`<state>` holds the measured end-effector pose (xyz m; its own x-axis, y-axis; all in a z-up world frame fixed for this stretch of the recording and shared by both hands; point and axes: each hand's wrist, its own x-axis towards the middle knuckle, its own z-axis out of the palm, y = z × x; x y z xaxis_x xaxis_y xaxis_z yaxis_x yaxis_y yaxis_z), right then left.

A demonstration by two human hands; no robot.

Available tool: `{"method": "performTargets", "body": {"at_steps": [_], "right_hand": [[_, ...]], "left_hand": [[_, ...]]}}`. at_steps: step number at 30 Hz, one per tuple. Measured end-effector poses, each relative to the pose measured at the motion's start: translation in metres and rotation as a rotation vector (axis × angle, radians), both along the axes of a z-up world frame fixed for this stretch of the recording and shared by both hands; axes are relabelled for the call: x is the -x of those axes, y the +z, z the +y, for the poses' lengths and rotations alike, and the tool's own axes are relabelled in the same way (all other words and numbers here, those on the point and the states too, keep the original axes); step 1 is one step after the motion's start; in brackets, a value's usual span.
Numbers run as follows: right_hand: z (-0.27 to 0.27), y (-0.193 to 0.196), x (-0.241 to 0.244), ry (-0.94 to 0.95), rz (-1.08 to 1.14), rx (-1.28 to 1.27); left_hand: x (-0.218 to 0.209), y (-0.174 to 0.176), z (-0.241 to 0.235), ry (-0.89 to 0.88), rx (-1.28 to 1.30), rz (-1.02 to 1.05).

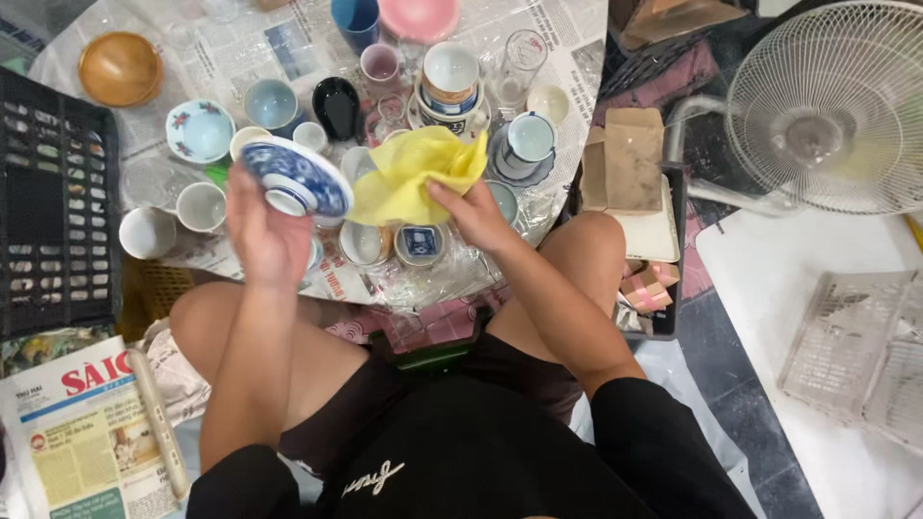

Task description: The person wipes several ceramic items, including a wooden bowl, a white bowl, and a blue patterned bowl, using a yellow cloth. The person handles each item one at a time, wiping the interior and exterior surfaces before placing them aside.

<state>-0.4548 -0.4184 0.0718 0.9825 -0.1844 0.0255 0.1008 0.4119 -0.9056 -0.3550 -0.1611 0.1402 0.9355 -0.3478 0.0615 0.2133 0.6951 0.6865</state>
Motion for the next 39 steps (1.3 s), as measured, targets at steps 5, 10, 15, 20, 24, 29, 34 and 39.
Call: {"method": "performTargets", "body": {"at_steps": [5, 10, 15, 20, 24, 29, 34, 39], "right_hand": [[-0.002, 0.010, 0.007, -0.021, 0.306, 0.140], [-0.006, -0.024, 0.012, 0.008, 0.336, 0.058], [0.002, -0.030, 0.030, 0.051, 0.161, 0.097], [0.023, -0.005, 0.011, 0.141, 0.201, 0.175], [0.055, 0.004, 0.010, 0.092, 0.116, 0.455], [0.061, 0.021, 0.000, -0.051, -0.185, 0.969], [0.075, 0.010, 0.002, -0.226, -0.284, 0.582], [0.087, 0.022, 0.024, -0.038, -0.289, 0.782]], "left_hand": [[-0.013, -0.046, -0.017, -0.030, 0.100, 0.248], [-0.001, -0.070, 0.003, -0.294, 0.465, 0.331], [0.004, -0.079, -0.009, -0.172, 0.317, 0.363], [0.018, -0.094, -0.023, -0.378, 0.227, 0.471], [0.035, -0.120, -0.044, -0.234, 0.231, 0.465], [0.036, -0.129, -0.051, -0.257, 0.181, 0.329], [0.049, -0.125, -0.059, -0.344, 0.149, 0.285], [0.050, -0.120, -0.054, -0.236, 0.081, 0.222]]}}
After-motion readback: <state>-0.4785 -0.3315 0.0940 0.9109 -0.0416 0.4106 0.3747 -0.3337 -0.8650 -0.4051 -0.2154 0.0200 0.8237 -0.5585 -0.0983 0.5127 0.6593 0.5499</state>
